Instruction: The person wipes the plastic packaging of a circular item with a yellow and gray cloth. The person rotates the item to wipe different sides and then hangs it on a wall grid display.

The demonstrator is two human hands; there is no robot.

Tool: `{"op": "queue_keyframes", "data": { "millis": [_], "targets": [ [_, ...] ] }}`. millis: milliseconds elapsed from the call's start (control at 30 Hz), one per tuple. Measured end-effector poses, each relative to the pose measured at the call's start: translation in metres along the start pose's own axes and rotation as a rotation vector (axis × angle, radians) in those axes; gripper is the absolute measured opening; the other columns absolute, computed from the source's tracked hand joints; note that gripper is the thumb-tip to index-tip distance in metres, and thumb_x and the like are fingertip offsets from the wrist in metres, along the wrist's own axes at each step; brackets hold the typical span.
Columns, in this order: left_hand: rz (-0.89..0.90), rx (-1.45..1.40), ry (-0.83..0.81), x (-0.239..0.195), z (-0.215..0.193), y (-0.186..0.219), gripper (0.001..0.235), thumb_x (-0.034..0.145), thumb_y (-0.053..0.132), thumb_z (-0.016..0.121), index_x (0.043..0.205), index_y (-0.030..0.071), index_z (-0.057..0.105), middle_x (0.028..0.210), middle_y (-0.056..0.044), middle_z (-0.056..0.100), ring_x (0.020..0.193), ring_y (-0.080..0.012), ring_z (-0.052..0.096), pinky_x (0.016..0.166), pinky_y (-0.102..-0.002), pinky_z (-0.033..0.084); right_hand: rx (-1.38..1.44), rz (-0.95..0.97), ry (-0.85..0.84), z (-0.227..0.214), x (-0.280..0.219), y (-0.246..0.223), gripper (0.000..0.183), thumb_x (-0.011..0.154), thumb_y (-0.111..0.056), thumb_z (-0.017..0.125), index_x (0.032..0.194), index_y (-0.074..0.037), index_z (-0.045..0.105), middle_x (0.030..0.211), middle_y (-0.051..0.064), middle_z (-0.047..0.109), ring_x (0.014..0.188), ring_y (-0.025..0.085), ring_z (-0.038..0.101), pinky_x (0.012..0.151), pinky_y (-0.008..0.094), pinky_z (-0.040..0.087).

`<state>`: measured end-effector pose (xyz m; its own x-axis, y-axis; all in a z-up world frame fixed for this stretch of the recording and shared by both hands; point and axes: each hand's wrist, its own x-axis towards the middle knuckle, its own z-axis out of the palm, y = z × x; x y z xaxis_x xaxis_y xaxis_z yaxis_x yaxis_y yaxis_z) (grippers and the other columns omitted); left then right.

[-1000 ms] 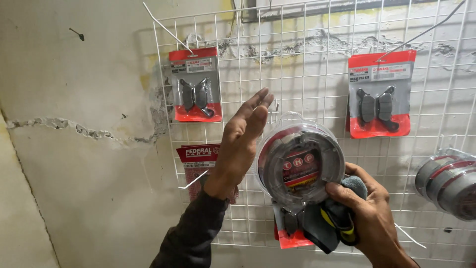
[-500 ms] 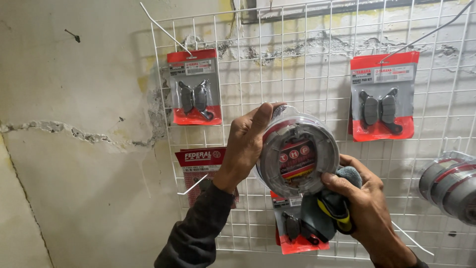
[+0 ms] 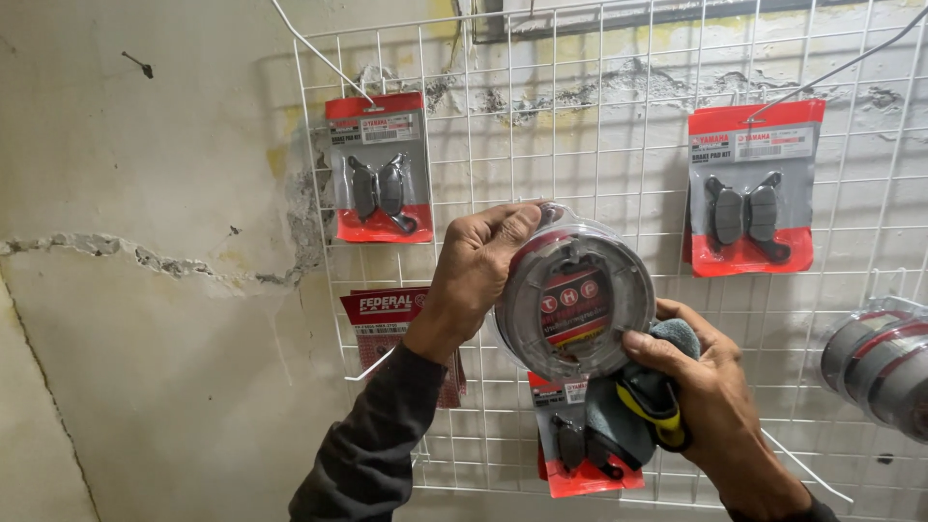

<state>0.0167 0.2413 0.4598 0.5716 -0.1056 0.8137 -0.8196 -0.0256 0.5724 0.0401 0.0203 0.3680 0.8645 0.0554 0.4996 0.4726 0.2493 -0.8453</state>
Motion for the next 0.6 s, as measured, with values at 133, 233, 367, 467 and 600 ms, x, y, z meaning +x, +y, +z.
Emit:
{"op": "queue_keyframes", "data": {
  "millis": [133, 233, 367, 467, 600],
  "targets": [
    [-0.07, -0.002, 0.059, 0.004, -0.003, -0.001, 0.04, 0.097, 0.01, 0.059, 0.135, -0.002, 0.063, 0.121, -0.021, 0.075, 0.096, -0.0178, 0.073, 0.079, -0.023, 0.062, -0.003, 0.063, -0.009, 0.004, 0.005, -0.004, 0.045, 0.08, -0.002, 0.067, 0.123, 0.009, 0.064, 0.089, 0.027, 0.067, 0.073, 0.031, 0.06, 0.064, 0.04, 0.047],
    [-0.065, 0.047, 0.071, 0.006, -0.008, -0.005, 0.043, 0.095, 0.013, 0.06, 0.135, -0.003, 0.062, 0.134, -0.022, 0.07, 0.112, -0.0205, 0.07, 0.093, -0.026, 0.059, 0.069, 0.097, -0.018, 0.008, 0.007, -0.004, 0.04, 0.082, 0.0, 0.068, 0.12, 0.008, 0.065, 0.093, 0.024, 0.067, 0.073, 0.029, 0.059, 0.063, 0.038, 0.048],
    [-0.017, 0.241, -0.022, 0.001, -0.02, -0.01, 0.077, 0.089, 0.049, 0.061, 0.139, -0.009, 0.052, 0.161, -0.026, 0.039, 0.14, -0.0345, 0.053, 0.108, -0.036, 0.052, 0.018, 0.14, 0.013, 0.009, 0.02, 0.003, 0.042, 0.08, -0.002, 0.068, 0.121, 0.008, 0.065, 0.095, 0.026, 0.068, 0.075, 0.031, 0.062, 0.064, 0.039, 0.048],
    [-0.061, 0.27, -0.212, -0.006, -0.024, -0.017, 0.122, 0.073, 0.066, 0.068, 0.155, -0.01, 0.018, 0.163, -0.04, 0.011, 0.15, -0.0511, 0.019, 0.113, -0.06, 0.039, 0.077, 0.129, -0.03, 0.006, 0.031, 0.013, 0.037, 0.081, -0.001, 0.069, 0.117, 0.007, 0.065, 0.09, 0.024, 0.068, 0.07, 0.028, 0.06, 0.058, 0.037, 0.046],
    [0.021, 0.317, -0.088, -0.006, -0.032, -0.051, 0.09, 0.076, 0.026, 0.079, 0.145, -0.016, 0.038, 0.154, -0.039, 0.038, 0.137, -0.0422, 0.053, 0.107, -0.042, 0.052, 0.077, 0.145, -0.03, 0.009, 0.041, 0.019, 0.038, 0.081, 0.0, 0.071, 0.119, 0.005, 0.066, 0.09, 0.02, 0.069, 0.07, 0.024, 0.061, 0.059, 0.035, 0.049]
  ]
}}
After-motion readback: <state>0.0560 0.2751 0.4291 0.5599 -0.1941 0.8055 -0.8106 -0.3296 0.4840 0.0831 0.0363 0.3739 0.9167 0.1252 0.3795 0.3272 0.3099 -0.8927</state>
